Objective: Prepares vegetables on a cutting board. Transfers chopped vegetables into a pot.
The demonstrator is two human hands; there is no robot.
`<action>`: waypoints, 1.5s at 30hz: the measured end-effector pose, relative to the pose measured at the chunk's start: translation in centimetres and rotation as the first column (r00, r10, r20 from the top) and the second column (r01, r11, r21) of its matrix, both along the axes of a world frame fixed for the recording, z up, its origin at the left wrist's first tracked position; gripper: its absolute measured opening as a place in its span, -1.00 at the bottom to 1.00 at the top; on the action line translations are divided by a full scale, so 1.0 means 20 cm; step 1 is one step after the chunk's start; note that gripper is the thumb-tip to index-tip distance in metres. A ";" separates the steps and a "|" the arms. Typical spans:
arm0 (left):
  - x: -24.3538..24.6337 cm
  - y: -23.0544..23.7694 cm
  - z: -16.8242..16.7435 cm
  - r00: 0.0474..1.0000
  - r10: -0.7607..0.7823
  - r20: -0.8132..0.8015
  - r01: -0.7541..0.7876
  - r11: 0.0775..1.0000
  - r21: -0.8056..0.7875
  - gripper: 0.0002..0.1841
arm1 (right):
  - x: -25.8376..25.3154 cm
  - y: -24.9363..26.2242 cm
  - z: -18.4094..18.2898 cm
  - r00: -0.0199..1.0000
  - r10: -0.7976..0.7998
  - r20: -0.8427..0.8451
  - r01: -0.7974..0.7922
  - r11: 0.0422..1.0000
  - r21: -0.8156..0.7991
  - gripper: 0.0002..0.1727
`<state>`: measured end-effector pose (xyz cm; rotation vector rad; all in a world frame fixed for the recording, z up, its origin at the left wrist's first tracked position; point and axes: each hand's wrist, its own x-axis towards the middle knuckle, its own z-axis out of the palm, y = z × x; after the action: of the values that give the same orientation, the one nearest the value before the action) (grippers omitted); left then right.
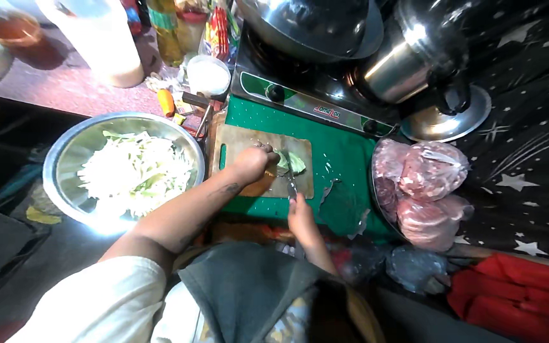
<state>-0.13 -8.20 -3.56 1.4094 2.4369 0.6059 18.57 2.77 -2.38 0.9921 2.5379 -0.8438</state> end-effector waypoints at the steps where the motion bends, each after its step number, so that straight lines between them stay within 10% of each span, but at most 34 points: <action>1: 0.00 0.00 0.02 1.000 0.009 0.000 -0.009 1.000 -0.006 -0.60 | 0.02 -0.01 0.05 0.999 0.000 -0.044 0.000 1.000 0.018 -0.56; 45: -0.05 -0.15 -0.11 0.995 -0.058 0.076 0.037 0.966 0.256 -0.62 | -0.05 -0.20 0.00 0.995 0.070 0.071 -0.078 0.989 0.123 -0.56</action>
<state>-1.08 -11.11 -5.67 1.4976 2.3180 0.9750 17.61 -1.27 -2.30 0.9394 2.5802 -0.6264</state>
